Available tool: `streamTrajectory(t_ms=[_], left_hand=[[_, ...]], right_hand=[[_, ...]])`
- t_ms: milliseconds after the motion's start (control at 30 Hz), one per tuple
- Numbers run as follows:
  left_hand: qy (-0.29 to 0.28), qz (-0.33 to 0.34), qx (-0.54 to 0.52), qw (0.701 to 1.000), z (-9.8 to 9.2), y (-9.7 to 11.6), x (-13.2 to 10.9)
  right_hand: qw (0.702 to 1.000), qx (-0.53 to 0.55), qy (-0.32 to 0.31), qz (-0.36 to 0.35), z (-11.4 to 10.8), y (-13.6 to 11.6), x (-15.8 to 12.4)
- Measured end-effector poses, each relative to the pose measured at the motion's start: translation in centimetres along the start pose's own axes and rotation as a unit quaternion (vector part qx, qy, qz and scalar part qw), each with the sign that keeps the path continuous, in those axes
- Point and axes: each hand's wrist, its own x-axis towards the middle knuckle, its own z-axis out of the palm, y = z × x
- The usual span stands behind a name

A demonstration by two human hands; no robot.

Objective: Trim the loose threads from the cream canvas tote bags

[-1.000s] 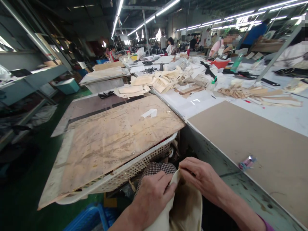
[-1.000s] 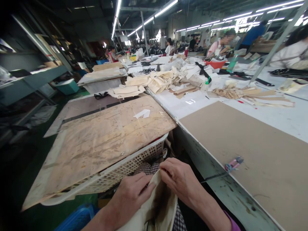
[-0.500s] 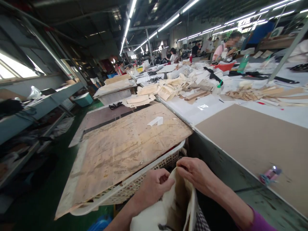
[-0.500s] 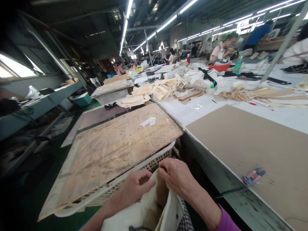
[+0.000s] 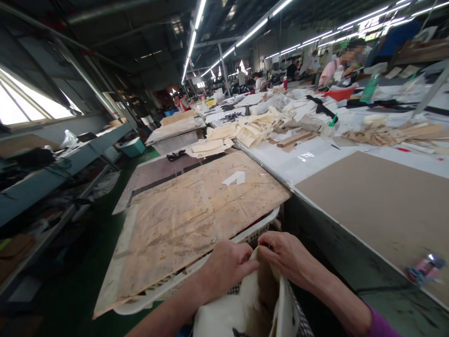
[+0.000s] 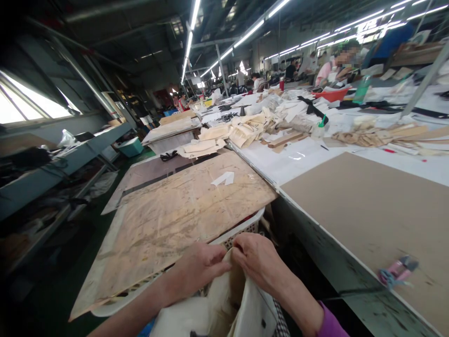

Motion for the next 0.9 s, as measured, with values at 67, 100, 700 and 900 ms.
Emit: streamTrajectory(t_ms=[67, 100, 700, 900], left_hand=[[-0.001, 0.009, 0.038, 0.999, 0.0, 0.1, 0.2], [-0.001, 0.008, 0.036, 0.999, 0.0, 0.1, 0.2], [-0.239, 0.056, -0.278, 0.929, -1.1, -0.4, 0.6], [-0.198, 0.062, -0.223, 0.952, 1.2, 0.1, 2.3]], right_hand=[[1.000, 0.006, 0.004, 0.000, 0.2, 0.1, 0.0], [1.000, 0.009, 0.007, 0.001, 0.3, 0.3, 0.0], [0.986, 0.141, -0.005, 0.086, 0.1, -0.6, -5.0], [0.980, 0.140, 0.025, 0.140, 1.3, 1.3, -5.7]])
